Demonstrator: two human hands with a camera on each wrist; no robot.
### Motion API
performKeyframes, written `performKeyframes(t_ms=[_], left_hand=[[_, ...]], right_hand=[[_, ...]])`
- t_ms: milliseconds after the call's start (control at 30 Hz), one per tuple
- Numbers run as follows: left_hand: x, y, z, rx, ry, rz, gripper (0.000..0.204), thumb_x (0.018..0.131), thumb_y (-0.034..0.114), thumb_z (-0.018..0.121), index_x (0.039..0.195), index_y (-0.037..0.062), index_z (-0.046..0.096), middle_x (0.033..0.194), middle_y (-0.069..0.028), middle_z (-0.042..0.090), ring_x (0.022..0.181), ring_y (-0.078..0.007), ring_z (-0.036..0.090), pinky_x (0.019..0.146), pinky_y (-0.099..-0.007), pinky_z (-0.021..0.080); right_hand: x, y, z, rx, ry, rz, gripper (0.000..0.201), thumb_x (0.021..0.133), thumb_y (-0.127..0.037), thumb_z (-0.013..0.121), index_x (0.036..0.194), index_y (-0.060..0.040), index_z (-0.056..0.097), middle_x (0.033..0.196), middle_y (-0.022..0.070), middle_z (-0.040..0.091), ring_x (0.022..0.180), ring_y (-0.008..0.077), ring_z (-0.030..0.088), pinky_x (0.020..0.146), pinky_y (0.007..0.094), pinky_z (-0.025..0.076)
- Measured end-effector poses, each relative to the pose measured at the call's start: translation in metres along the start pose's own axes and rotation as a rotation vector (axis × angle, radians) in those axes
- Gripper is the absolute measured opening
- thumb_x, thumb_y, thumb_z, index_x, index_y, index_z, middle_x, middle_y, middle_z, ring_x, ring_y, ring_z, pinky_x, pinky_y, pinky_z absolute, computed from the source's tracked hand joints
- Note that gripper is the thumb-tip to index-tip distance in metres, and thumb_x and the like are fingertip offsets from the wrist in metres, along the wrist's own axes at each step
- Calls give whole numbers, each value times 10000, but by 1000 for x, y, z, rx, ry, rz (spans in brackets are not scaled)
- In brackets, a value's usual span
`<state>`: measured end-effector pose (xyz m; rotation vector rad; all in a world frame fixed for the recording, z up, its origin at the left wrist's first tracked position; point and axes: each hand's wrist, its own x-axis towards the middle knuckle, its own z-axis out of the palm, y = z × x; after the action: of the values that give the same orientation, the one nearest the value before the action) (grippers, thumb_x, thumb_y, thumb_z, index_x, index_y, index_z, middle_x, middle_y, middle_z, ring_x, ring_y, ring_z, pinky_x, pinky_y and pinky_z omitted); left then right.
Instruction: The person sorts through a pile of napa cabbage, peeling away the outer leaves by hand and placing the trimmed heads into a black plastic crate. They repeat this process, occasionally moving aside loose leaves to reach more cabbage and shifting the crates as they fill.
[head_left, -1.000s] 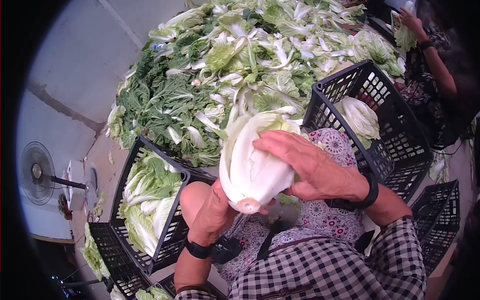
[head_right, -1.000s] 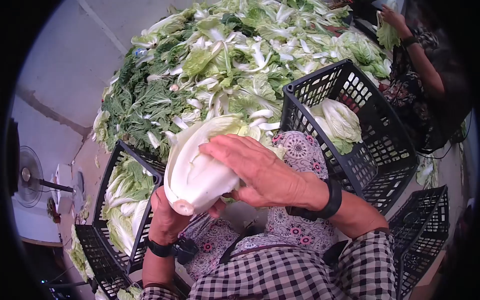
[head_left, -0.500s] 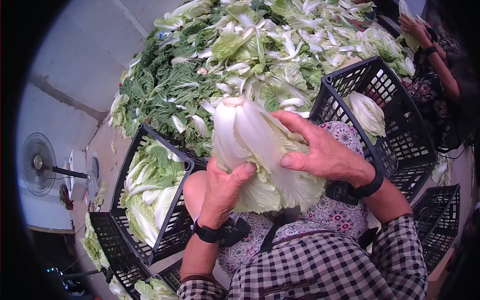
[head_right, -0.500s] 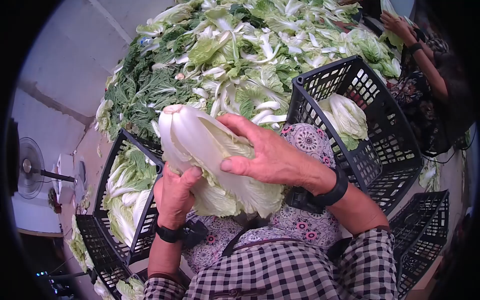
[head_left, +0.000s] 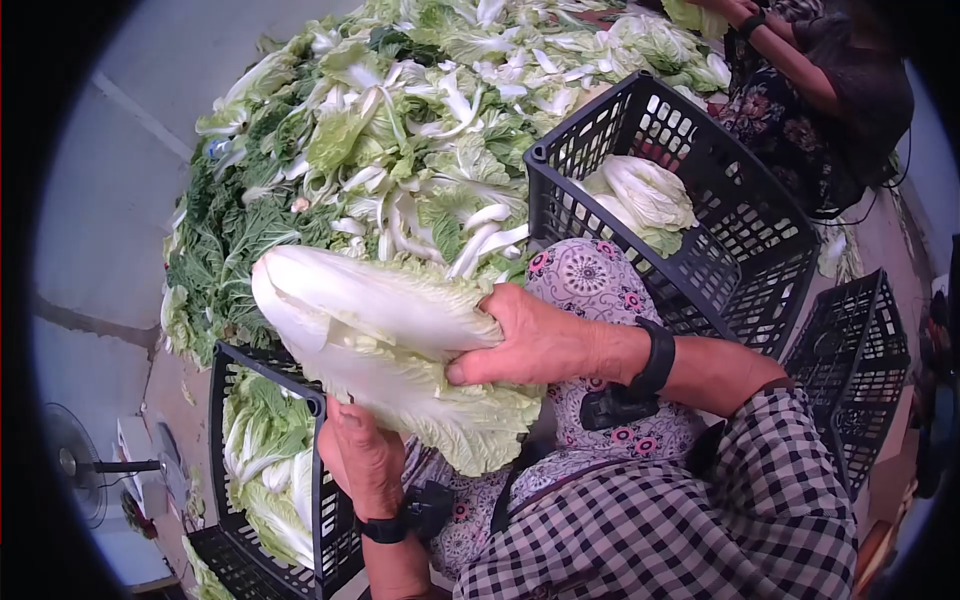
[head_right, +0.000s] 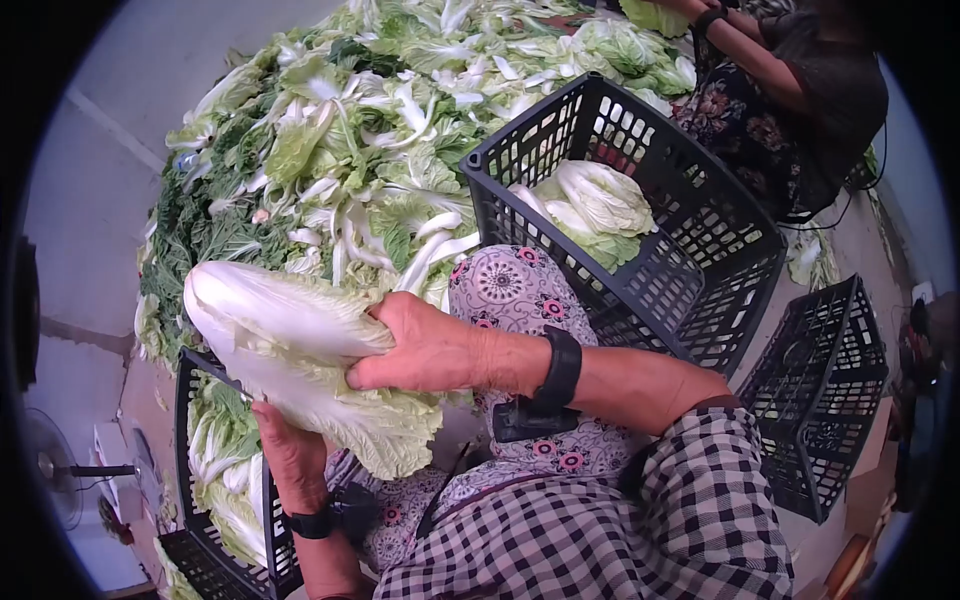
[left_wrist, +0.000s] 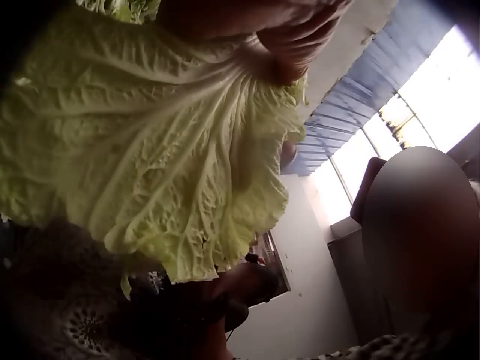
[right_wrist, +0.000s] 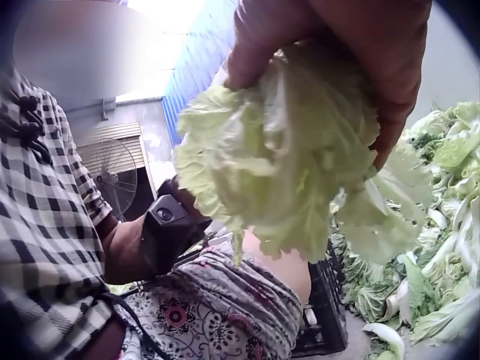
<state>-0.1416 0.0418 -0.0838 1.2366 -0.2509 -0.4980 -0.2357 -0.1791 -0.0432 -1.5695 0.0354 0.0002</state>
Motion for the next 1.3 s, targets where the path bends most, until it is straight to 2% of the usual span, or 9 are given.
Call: performKeyframes(t_ms=[100, 167, 367, 467, 800, 900, 1100, 1200, 1300], left_hand=[[-2, 20, 23, 379, -108, 188, 709, 850, 530, 561, 1259, -31, 422, 1095, -104, 567, 995, -159, 532, 838, -286, 433], [3, 28, 25, 337, -217, 104, 645, 847, 463, 605, 1231, -33, 456, 1063, -103, 589, 967, -160, 554, 809, -277, 450], [0, 17, 1, 290, -165, -57, 487, 841, 300, 655, 1165, -29, 503, 1042, -124, 601, 929, -183, 581, 810, -290, 463], [2, 14, 2, 341, -200, -91, 488, 842, 312, 641, 1171, -21, 503, 1048, -113, 597, 914, -177, 586, 795, -290, 473], [-5, 17, 16, 451, -308, -148, 499, 823, 331, 662, 1153, -17, 522, 1024, -94, 604, 918, -157, 567, 830, -282, 446], [-6, 22, 9, 436, -346, -189, 410, 854, 224, 637, 1162, -14, 509, 1053, -92, 588, 1001, -170, 554, 910, -301, 430], [-1, 20, 8, 472, -262, -144, 495, 810, 352, 671, 1130, -5, 544, 998, -87, 613, 900, -159, 568, 820, -290, 452], [2, 30, -4, 451, -318, -142, 451, 833, 262, 667, 1159, -14, 523, 1046, -91, 596, 963, -174, 565, 891, -311, 445], [3, 49, -32, 525, -187, -23, 482, 824, 307, 667, 1159, -11, 529, 1037, -94, 602, 957, -173, 569, 868, -306, 448]], right_hand=[[-15, -23, -29, 11, 119, -35, 483, 683, -100, 710, 1131, 10, 569, 1020, 55, 639, 937, 122, 573, 872, 274, 438], [-35, -42, -56, 43, 262, 61, 462, 680, -127, 691, 1094, 44, 576, 955, 75, 640, 836, 111, 578, 765, 245, 467], [-105, -41, -148, -284, 839, -46, 505, 695, -157, 709, 1129, 47, 550, 1017, 67, 618, 900, 111, 567, 834, 246, 444], [-131, -33, -179, -475, 949, 130, 532, 698, -155, 696, 1160, 53, 535, 1043, 70, 612, 916, 117, 560, 859, 242, 428], [-123, 108, -267, -666, 749, 276, 793, 723, -304, 713, 1349, 25, 355, 1302, 212, 464, 1192, 291, 464, 996, 359, 367], [-127, 102, -259, -521, 626, 353, 738, 775, -378, 654, 1323, 41, 391, 1291, 227, 469, 1181, 331, 468, 997, 386, 365], [-128, 75, -235, -446, 579, 312, 688, 799, -386, 622, 1285, 61, 429, 1230, 230, 509, 1136, 296, 509, 949, 363, 403], [-123, 57, -211, -475, 529, 284, 678, 800, -384, 617, 1283, 54, 429, 1220, 223, 516, 1104, 288, 527, 932, 358, 414], [-106, 40, -172, -464, 435, 307, 688, 798, -360, 623, 1333, 0, 383, 1262, 194, 481, 1116, 259, 493, 944, 360, 400]])
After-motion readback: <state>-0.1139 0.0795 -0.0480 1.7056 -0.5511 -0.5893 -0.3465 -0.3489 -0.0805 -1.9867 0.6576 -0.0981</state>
